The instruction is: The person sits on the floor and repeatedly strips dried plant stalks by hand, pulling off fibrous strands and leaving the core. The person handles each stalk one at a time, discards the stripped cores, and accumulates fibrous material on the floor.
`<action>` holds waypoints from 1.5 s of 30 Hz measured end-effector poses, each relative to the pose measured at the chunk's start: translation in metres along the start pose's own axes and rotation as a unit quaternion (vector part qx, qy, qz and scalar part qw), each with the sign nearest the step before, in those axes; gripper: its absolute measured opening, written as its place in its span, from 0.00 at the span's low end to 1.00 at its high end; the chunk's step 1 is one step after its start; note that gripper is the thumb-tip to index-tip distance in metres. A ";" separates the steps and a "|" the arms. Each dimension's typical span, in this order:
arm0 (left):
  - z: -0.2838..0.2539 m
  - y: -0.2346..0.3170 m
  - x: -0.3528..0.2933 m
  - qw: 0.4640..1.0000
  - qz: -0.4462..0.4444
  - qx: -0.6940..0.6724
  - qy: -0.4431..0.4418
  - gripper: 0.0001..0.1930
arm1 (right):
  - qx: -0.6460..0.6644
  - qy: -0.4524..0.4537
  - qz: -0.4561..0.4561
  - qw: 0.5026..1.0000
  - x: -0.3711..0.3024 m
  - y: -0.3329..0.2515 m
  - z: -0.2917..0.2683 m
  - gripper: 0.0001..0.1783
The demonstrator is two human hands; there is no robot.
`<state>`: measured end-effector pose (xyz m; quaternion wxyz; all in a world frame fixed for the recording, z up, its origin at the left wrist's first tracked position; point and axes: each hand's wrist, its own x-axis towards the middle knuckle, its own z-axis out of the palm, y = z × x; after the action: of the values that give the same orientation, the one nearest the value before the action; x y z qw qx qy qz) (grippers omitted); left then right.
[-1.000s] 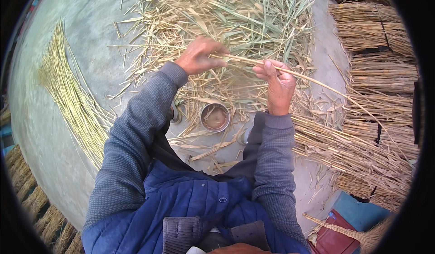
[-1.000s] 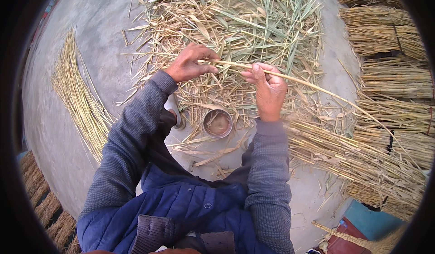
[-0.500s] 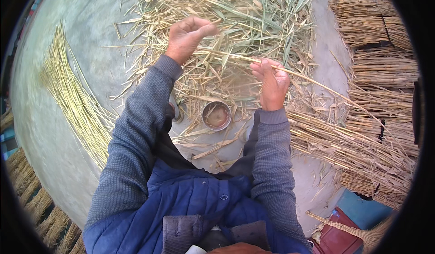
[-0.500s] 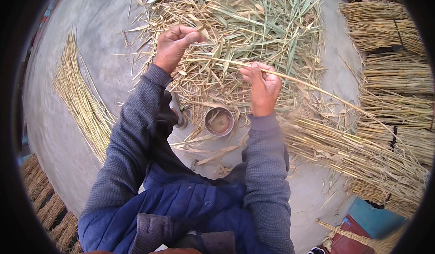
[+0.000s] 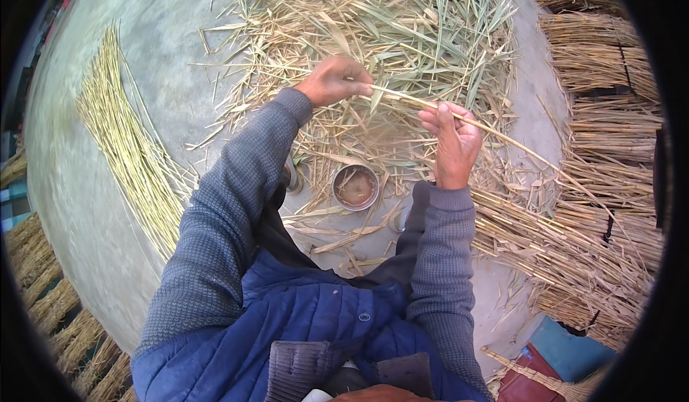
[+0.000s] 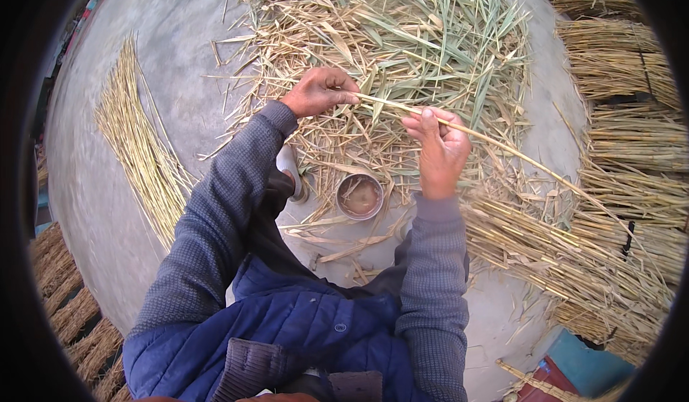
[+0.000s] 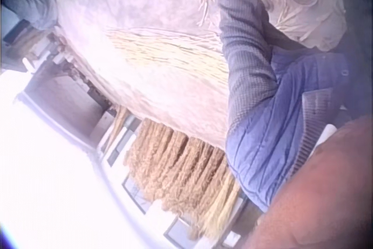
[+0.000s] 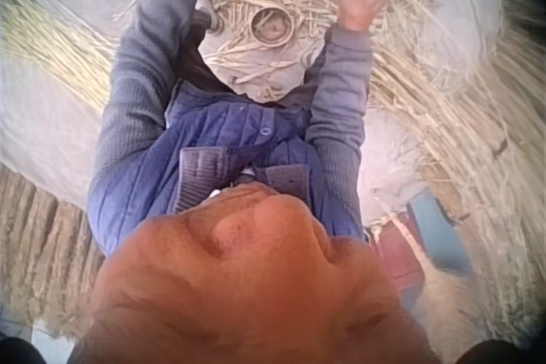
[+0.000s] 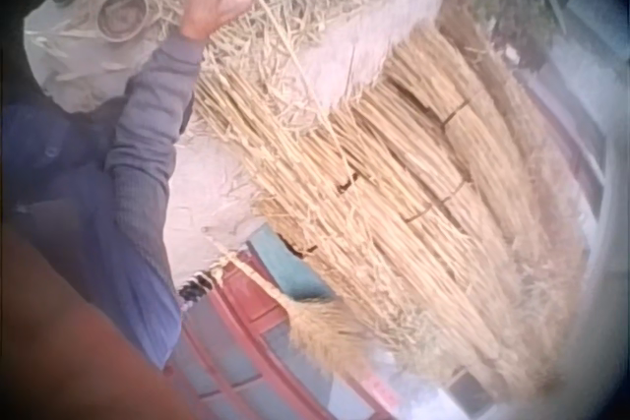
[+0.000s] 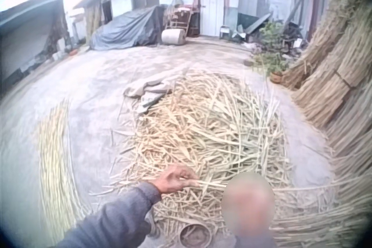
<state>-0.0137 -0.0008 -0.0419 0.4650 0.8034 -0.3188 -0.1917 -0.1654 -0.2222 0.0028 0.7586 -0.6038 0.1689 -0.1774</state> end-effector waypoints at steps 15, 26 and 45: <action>-0.034 -0.029 -0.009 0.967 0.016 0.207 0.146 0.17 | -0.021 0.007 -0.013 1.000 -0.003 -0.008 -0.023 0.14; 0.010 0.032 0.003 0.926 0.212 0.289 0.116 0.08 | 0.002 -0.016 -0.017 1.000 0.005 -0.004 -0.008 0.14; 0.028 0.059 0.003 0.939 0.255 0.158 0.166 0.08 | -0.003 -0.010 -0.051 0.999 -0.002 -0.008 0.008 0.14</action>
<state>-0.0482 -0.0421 -0.0041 0.4119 0.7785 -0.4576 0.1221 -0.1636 -0.2159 0.0122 0.7485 -0.6155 0.1309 -0.2093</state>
